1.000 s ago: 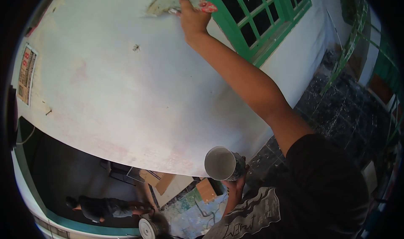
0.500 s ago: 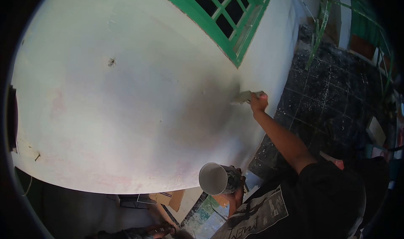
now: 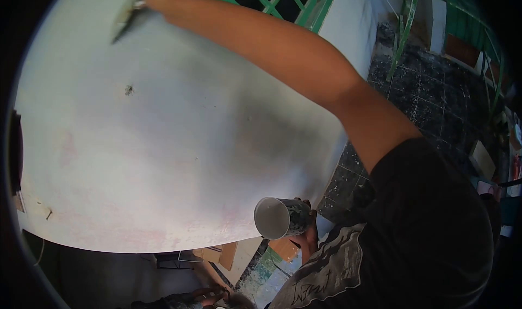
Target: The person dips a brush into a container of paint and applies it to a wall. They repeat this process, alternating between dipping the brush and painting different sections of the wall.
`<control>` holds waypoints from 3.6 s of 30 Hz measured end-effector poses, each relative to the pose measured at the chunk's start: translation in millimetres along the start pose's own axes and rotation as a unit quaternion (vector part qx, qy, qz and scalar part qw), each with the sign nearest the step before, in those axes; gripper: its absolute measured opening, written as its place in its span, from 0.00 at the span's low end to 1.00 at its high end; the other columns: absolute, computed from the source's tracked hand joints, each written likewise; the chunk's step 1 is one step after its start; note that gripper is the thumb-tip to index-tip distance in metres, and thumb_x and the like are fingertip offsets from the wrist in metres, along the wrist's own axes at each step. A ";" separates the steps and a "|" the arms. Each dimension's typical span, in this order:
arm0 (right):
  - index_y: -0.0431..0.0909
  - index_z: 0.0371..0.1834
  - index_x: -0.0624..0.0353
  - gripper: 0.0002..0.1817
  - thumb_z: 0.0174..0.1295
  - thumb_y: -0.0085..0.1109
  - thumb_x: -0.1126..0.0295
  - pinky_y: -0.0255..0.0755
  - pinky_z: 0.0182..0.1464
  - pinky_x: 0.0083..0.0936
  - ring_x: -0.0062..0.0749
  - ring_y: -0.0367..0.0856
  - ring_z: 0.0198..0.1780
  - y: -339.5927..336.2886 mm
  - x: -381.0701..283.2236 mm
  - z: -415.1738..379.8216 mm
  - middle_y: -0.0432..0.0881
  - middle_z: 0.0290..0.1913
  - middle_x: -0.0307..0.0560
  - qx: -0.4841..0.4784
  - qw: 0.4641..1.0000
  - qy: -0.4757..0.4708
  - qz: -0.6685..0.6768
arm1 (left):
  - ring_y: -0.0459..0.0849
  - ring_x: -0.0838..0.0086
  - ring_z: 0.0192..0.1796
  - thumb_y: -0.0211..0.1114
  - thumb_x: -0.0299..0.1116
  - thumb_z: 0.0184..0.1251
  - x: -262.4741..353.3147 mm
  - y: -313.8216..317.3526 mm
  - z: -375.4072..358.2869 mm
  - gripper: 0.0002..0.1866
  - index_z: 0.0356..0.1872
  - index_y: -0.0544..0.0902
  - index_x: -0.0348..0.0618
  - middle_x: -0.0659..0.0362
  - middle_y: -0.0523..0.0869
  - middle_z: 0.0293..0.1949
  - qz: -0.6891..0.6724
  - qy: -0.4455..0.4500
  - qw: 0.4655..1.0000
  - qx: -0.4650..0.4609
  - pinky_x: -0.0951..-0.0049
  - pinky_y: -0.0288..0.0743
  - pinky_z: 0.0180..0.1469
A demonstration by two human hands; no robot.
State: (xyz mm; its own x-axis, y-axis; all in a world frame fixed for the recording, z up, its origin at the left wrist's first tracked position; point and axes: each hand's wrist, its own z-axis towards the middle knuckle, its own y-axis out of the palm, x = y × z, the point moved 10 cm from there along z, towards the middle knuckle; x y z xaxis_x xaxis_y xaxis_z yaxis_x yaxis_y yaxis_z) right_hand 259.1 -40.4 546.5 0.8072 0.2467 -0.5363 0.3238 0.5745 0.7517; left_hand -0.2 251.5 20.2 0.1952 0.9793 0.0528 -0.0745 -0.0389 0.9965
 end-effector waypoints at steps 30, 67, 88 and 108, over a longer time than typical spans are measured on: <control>0.73 0.37 0.61 0.12 0.60 0.69 0.73 0.81 0.32 0.20 0.20 0.79 0.35 -182.4 124.3 -87.3 0.70 0.29 0.34 -0.034 0.974 0.146 0.169 | 0.61 0.50 0.69 0.65 0.46 0.66 -44.3 9.8 39.2 0.30 0.67 0.70 0.48 0.49 0.67 0.68 0.048 0.027 0.997 0.045 0.49 0.69 0.56; 0.74 0.41 0.59 0.12 0.62 0.70 0.71 0.87 0.38 0.24 0.26 0.85 0.41 -266.8 213.3 -127.7 0.82 0.40 0.42 0.034 0.959 0.229 0.161 | 0.67 0.46 0.67 0.65 0.49 0.63 -38.1 8.3 40.2 0.31 0.64 0.74 0.46 0.45 0.73 0.64 0.059 0.093 0.993 0.052 0.50 0.72 0.53; 0.73 0.40 0.60 0.12 0.63 0.69 0.71 0.89 0.43 0.33 0.29 0.84 0.43 -300.6 242.4 -138.5 0.78 0.43 0.43 0.083 0.946 0.267 0.167 | 0.63 0.46 0.69 0.66 0.48 0.64 -60.7 9.3 45.8 0.32 0.67 0.71 0.48 0.47 0.70 0.67 0.057 0.032 0.997 0.049 0.48 0.69 0.56; 0.73 0.38 0.62 0.10 0.63 0.67 0.74 0.85 0.33 0.22 0.23 0.83 0.39 -244.0 184.7 -107.2 0.77 0.37 0.42 0.049 0.963 0.223 0.147 | 0.66 0.42 0.69 0.67 0.54 0.63 -61.5 -6.1 41.6 0.34 0.67 0.72 0.52 0.46 0.70 0.68 0.042 0.038 0.996 0.064 0.46 0.71 0.58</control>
State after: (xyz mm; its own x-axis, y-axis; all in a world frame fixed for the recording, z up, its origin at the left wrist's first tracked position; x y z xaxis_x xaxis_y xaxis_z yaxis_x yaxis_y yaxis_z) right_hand 276.2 -51.4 222.9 0.5865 0.7100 -0.3898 0.1760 0.3581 0.9170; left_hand 28.9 183.3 13.6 0.1185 0.9835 0.1367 0.0377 -0.1420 0.9891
